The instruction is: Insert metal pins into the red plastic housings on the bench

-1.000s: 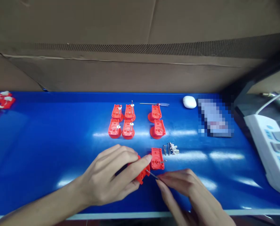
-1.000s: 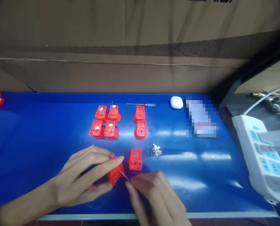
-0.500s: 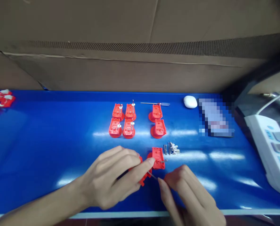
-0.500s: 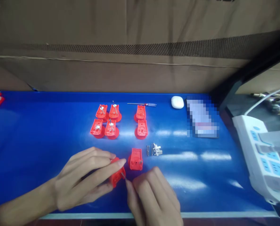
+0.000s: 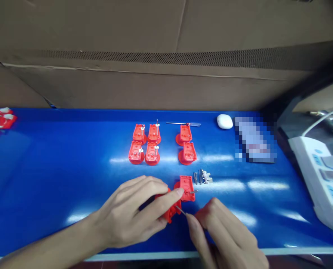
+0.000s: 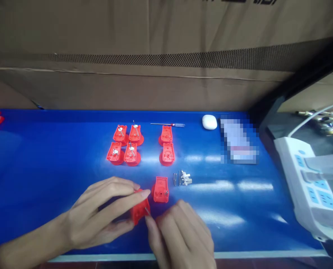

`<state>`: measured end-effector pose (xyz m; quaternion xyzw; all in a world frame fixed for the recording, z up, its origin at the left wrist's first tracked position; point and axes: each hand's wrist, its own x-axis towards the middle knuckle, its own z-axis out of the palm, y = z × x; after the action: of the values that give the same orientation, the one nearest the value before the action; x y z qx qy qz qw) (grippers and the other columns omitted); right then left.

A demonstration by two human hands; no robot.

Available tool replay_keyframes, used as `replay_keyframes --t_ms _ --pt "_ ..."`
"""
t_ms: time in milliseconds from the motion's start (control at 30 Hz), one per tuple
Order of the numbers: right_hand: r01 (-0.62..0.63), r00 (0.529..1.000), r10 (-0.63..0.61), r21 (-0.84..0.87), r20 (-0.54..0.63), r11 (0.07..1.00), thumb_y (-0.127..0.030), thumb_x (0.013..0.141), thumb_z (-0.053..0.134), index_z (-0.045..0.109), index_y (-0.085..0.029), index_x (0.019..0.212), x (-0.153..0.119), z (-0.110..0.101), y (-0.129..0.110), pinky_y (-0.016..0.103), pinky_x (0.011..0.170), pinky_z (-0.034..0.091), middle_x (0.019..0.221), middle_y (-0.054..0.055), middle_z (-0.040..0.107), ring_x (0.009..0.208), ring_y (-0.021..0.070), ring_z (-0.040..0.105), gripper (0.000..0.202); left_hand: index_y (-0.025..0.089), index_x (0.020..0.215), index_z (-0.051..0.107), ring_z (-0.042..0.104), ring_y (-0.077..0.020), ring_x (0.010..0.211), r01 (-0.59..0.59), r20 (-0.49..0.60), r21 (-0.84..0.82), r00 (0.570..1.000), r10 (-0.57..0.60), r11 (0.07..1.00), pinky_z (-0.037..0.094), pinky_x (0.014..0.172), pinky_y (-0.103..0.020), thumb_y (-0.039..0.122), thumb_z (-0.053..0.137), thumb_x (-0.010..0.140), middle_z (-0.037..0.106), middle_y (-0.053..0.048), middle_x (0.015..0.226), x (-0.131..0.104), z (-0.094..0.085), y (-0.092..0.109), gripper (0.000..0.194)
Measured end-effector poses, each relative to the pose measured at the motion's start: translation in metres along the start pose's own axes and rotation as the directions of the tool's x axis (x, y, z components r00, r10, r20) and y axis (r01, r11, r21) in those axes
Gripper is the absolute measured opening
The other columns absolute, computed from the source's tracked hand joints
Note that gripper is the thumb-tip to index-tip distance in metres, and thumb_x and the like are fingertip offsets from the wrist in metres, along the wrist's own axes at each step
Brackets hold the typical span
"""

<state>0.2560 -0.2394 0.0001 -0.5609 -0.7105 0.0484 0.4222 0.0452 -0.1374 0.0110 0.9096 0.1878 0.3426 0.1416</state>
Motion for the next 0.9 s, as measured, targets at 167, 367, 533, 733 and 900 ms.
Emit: replay_keyframes --t_ms 167,367,533,733,900 --pt "0.002 1.000 -0.003 0.059 0.026 0.998 -0.014 0.107 0.061 0.057 -0.022 0.088 0.002 -0.009 0.003 0.031 0.065 0.042 0.070 -0.001 0.059 0.064 0.0148 0.050 0.021 0.015 0.142 0.069 0.077 -0.0197 0.108 0.149 0.023 -0.061 0.989 -0.148 0.987 0.065 0.090 -0.029 0.008 0.076 0.094 0.075 -0.011 0.124 0.005 -0.006 0.005 0.049" --pt "-0.173 0.985 0.173 -0.013 -0.015 0.985 -0.012 0.106 0.063 0.066 -0.021 0.094 0.004 -0.028 0.020 0.030 0.069 0.046 0.078 -0.001 0.063 0.066 0.0141 0.056 0.015 0.019 0.140 0.068 0.076 -0.0170 0.116 0.341 0.106 -0.154 0.939 -0.327 0.928 0.063 0.102 -0.026 0.010 0.077 0.095 0.071 -0.008 0.133 0.007 -0.004 0.006 0.047" --pt "-0.228 0.973 0.230 -0.115 -0.003 0.967 -0.026 0.107 0.070 0.074 -0.025 0.111 0.004 -0.041 0.053 0.032 0.078 0.048 0.093 0.001 0.069 0.082 0.0176 0.064 0.006 0.022 0.138 0.068 0.075 -0.0165 0.116 0.412 0.141 -0.180 0.909 -0.391 0.893 0.062 0.101 -0.026 0.010 0.078 0.094 0.071 -0.006 0.131 0.006 0.001 0.002 0.046" --pt "-0.295 0.937 0.318 -0.164 0.143 0.941 -0.042 0.111 0.064 0.075 -0.032 0.127 -0.003 -0.044 0.087 0.038 0.095 0.052 0.123 0.004 0.069 0.109 0.0233 0.069 0.021 0.025 0.137 0.066 0.073 -0.0176 0.117 0.481 0.164 -0.179 0.875 -0.456 0.858 0.060 0.103 -0.029 0.012 0.079 0.094 0.071 -0.004 0.131 0.006 0.002 -0.002 0.047" --pt "-0.281 0.929 0.308 -0.151 0.203 0.948 -0.043 0.113 0.061 0.073 -0.033 0.129 -0.006 -0.042 0.099 0.045 0.101 0.052 0.124 0.006 0.067 0.116 0.0263 0.068 0.022 0.027 0.135 0.065 0.073 -0.0171 0.117 0.519 0.199 -0.196 0.852 -0.485 0.832 0.059 0.103 -0.030 0.013 0.079 0.094 0.073 -0.002 0.129 0.007 0.001 -0.003 0.045"
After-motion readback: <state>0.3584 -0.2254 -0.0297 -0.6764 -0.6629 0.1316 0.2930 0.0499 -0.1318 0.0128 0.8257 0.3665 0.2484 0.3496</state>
